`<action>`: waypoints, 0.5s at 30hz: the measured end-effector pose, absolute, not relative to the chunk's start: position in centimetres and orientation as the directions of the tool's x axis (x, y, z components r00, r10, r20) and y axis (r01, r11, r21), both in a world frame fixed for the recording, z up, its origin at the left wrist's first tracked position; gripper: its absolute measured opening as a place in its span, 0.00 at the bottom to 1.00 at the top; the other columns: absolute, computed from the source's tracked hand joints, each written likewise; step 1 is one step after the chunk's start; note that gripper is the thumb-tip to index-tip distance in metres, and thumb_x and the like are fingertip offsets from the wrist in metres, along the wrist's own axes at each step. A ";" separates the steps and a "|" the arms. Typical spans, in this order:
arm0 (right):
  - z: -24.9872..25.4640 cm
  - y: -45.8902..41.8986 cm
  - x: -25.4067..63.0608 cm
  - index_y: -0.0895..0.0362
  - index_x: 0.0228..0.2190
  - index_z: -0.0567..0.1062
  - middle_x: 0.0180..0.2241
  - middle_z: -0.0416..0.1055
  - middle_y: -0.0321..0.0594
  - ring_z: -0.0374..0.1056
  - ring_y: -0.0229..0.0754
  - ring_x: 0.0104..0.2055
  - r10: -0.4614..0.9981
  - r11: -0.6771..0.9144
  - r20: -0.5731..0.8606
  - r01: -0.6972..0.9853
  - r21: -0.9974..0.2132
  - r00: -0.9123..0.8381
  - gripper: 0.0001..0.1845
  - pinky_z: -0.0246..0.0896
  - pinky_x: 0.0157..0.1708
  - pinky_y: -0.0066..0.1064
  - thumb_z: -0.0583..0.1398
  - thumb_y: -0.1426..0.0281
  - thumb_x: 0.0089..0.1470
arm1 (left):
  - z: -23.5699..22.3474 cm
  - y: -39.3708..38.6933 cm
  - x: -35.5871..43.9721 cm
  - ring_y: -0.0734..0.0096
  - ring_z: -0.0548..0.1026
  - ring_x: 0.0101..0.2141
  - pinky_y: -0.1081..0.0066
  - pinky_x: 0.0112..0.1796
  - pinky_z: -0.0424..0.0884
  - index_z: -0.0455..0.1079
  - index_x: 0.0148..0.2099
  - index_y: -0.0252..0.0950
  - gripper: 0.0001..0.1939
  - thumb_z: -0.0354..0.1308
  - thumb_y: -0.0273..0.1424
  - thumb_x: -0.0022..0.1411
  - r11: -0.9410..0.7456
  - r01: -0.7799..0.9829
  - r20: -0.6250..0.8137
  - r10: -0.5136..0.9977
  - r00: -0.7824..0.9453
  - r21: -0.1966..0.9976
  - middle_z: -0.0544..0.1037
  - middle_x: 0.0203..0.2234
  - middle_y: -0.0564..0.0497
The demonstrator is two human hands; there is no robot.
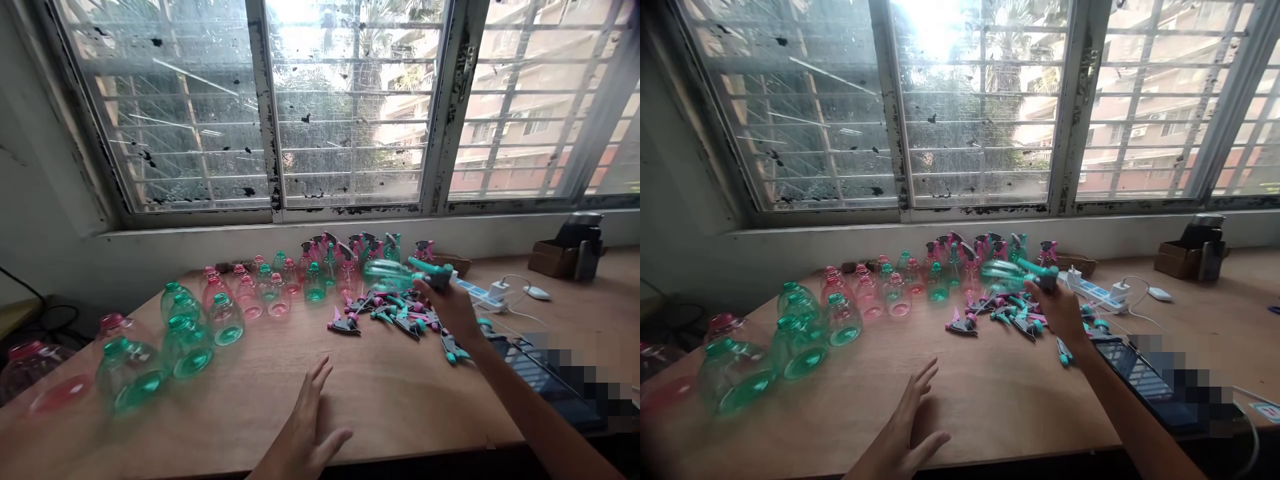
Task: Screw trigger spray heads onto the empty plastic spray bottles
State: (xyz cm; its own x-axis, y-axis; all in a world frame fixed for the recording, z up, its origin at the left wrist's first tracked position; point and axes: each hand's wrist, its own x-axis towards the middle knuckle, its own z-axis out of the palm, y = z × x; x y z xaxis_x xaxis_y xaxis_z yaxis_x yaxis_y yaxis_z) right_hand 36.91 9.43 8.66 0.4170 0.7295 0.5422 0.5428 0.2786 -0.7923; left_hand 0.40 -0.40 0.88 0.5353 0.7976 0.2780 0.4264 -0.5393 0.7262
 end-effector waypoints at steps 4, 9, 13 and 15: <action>9.2 16.1 37.1 0.58 0.24 0.79 0.22 0.81 0.47 0.75 0.52 0.22 0.722 0.293 0.540 0.516 -0.805 0.432 0.34 0.66 0.21 0.37 0.61 0.38 0.49 | 0.6 -0.2 0.3 0.47 0.47 0.73 0.38 0.67 0.54 0.40 0.73 0.58 0.41 0.60 0.32 0.68 -0.559 0.427 0.275 0.779 0.563 0.710 0.46 0.75 0.47; 8.7 20.2 36.5 0.57 0.21 0.77 0.20 0.79 0.46 0.75 0.54 0.24 0.710 0.284 0.551 0.538 -0.794 0.438 0.34 0.66 0.27 0.39 0.62 0.36 0.46 | 0.6 -0.4 0.1 0.51 0.52 0.72 0.40 0.68 0.53 0.42 0.72 0.60 0.41 0.61 0.30 0.68 -0.562 0.450 0.241 0.770 0.591 0.694 0.52 0.74 0.49; 9.6 21.5 36.7 0.57 0.29 0.77 0.24 0.79 0.44 0.75 0.54 0.31 0.718 0.301 0.555 0.532 -0.791 0.419 0.37 0.67 0.30 0.37 0.57 0.35 0.50 | 0.5 -0.4 0.0 0.51 0.54 0.71 0.42 0.68 0.54 0.45 0.72 0.57 0.39 0.60 0.31 0.68 -0.570 0.454 0.246 0.767 0.593 0.685 0.54 0.73 0.48; 10.4 21.8 37.0 0.58 0.33 0.79 0.29 0.80 0.45 0.76 0.54 0.34 0.778 0.317 0.533 0.523 -0.791 0.334 0.38 0.68 0.32 0.37 0.54 0.35 0.52 | 0.6 -0.5 0.1 0.51 0.54 0.71 0.43 0.68 0.54 0.45 0.72 0.56 0.38 0.60 0.31 0.68 -0.565 0.464 0.238 0.772 0.590 0.682 0.53 0.73 0.47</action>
State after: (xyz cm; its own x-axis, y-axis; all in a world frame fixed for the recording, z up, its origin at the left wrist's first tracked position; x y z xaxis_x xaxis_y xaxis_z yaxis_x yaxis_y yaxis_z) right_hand 37.00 21.79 10.38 0.3340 0.7776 0.5328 0.5230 0.3174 -0.7910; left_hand 0.07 -0.48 0.57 0.5898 0.7716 0.2383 0.4640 -0.5653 0.6820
